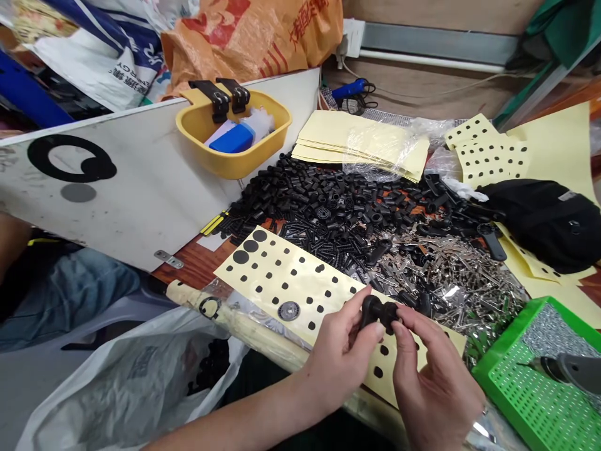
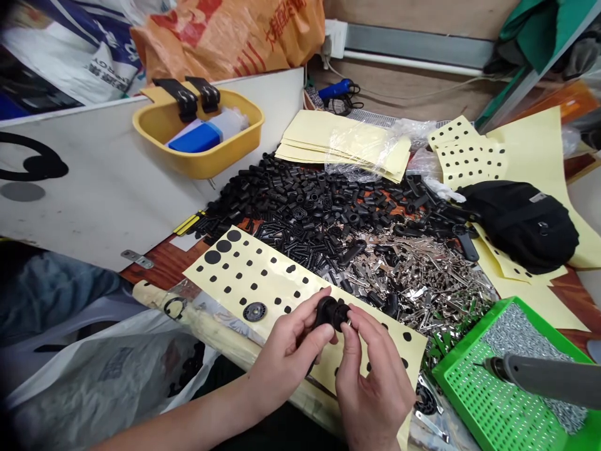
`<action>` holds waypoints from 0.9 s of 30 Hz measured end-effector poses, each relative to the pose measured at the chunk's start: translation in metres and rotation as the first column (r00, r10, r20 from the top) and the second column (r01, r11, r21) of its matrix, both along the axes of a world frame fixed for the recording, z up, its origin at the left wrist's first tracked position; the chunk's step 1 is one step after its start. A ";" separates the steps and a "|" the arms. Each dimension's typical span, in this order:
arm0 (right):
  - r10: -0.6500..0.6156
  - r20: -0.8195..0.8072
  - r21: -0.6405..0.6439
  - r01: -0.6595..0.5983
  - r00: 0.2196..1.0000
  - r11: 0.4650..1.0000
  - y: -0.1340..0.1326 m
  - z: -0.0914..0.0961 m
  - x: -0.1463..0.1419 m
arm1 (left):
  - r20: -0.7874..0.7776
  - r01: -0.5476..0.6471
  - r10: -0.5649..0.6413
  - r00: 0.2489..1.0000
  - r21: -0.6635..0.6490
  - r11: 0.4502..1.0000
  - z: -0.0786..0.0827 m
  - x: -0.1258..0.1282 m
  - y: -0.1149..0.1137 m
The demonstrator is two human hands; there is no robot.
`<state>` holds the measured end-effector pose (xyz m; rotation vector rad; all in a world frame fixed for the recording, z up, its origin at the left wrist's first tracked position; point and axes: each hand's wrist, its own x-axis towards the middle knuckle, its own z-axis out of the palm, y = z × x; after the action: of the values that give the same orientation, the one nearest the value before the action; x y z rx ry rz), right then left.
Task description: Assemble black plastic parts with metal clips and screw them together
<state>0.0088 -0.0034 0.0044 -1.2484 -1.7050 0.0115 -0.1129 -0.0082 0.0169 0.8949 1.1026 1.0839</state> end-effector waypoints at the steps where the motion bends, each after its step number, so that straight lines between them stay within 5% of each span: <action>1: 0.001 0.000 0.001 -0.001 1.000 1.000 0.000 0.000 0.000 | -0.006 -0.003 0.003 1.000 0.008 1.000 0.000 0.001 0.000; 9: 0.010 0.007 0.023 -0.010 1.000 1.000 0.002 -0.002 -0.004 | -0.219 -0.008 0.031 0.975 0.103 0.995 -0.007 -0.001 -0.001; 21: 0.041 -0.034 -0.005 -0.041 0.999 0.999 0.003 -0.008 -0.006 | -0.320 -0.007 0.046 0.946 0.122 0.993 -0.003 0.000 0.000; 24: 0.097 -0.168 -0.093 -0.114 0.981 0.989 -0.001 -0.009 -0.002 | -0.339 -0.012 0.060 0.939 0.142 0.990 -0.003 -0.002 -0.001; 27: 0.129 -0.454 -0.300 -0.288 0.882 0.909 -0.002 -0.011 0.008 | -0.391 0.021 0.065 0.918 0.212 0.977 -0.002 -0.006 -0.003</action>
<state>0.0172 -0.0049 -0.0062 -1.1997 -1.4772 0.7128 -0.1192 -0.0112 0.0149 1.3177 1.3466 1.0794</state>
